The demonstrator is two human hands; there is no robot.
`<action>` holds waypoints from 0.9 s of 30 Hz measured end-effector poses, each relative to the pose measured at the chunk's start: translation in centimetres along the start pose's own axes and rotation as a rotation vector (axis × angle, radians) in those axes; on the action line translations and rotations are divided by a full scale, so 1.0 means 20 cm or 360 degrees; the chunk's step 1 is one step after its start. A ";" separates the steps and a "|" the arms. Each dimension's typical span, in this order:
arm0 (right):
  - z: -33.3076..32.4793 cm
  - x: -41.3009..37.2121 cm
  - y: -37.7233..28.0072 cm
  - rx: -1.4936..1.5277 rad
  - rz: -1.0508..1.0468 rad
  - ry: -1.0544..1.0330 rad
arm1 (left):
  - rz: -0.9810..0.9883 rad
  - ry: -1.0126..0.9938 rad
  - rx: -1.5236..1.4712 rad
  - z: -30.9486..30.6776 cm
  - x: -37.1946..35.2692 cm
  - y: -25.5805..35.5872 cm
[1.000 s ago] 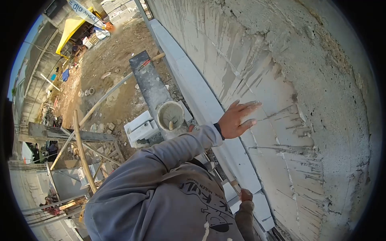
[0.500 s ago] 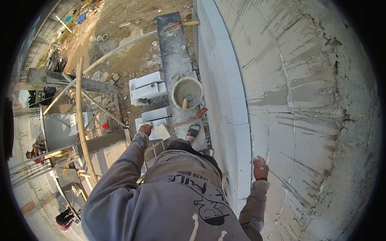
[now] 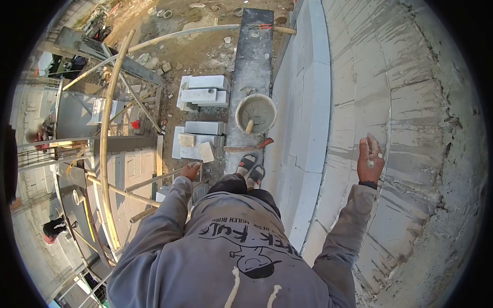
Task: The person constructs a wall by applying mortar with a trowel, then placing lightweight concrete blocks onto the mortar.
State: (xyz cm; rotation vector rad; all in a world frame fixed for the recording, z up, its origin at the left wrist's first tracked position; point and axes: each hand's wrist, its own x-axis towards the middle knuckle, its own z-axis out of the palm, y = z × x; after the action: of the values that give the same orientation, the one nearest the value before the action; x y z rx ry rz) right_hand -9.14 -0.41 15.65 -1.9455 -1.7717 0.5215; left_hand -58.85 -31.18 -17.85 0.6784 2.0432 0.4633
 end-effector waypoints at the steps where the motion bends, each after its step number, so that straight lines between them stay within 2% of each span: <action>1: 0.04 0.05 0.06 -0.0066 -0.0072 0.0019 | -0.0137 -0.0029 0.0001 -0.02 -0.10 -0.03; 2: 0.07 0.08 0.11 -0.0133 -0.0150 0.0034 | -0.0278 -0.0056 -0.0003 -0.05 -0.22 -0.06; 4: 0.10 0.13 0.18 -0.0189 -0.0199 0.0050 | -0.0568 0.0056 0.0092 0.06 -0.24 -0.41; 5: 0.09 0.15 0.20 -0.0331 -0.0193 0.0050 | -0.0590 -0.0011 0.0000 0.11 -0.28 -0.53; 7: 0.07 0.20 0.26 -0.0445 -0.0162 0.0120 | -0.0596 -0.0062 -0.0121 0.11 -0.28 -0.50; 8: 0.07 0.23 0.34 -0.0443 -0.0189 0.0128 | -0.0482 -0.0220 0.0225 0.08 -0.33 -0.37; 9: 0.08 0.27 0.43 -0.0376 -0.0143 0.0294 | -0.0366 -0.0376 0.0572 0.06 -0.38 -0.25; 10: 0.08 0.29 0.47 -0.0307 -0.0087 0.0453 | -0.0367 -0.0369 0.0558 0.06 -0.37 -0.15; 12: 0.06 0.28 0.37 -0.0368 -0.0019 0.0484 | -0.0466 -0.0144 -0.0072 0.03 -0.30 0.00; 13: 0.06 0.30 0.32 -0.0422 0.0048 0.0528 | -0.0374 -0.0125 -0.0219 0.04 -0.20 -0.01; 14: 0.05 0.32 0.30 -0.0410 0.0031 0.0548 | -0.0354 -0.0112 -0.0234 0.06 -0.06 -0.04; 16: 0.03 0.36 0.32 -0.0522 0.0399 0.0404 | -0.0144 0.0010 -0.0374 0.05 0.16 -0.06; 19: 0.02 0.43 0.38 -0.0591 0.0534 0.0401 | 0.0042 0.0134 -0.0613 -0.21 0.21 0.25; 23: 0.06 0.45 0.34 -0.0701 0.0597 0.0583 | 0.0023 0.0281 -0.0755 -0.44 0.24 0.37; 26: 0.06 0.44 0.27 -0.0620 0.0655 0.0569 | -0.0021 0.0308 -0.0736 -0.48 0.24 0.23; 27: 0.07 0.44 0.27 -0.0619 0.0678 0.0617 | -0.0061 0.0294 -0.0431 -0.51 0.22 0.20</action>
State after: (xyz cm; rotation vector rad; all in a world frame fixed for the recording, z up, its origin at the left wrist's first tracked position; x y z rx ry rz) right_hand -4.69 7.99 11.66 -2.5043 -1.2847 -0.0894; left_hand -68.35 -25.87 -13.11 0.4453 2.1082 0.7882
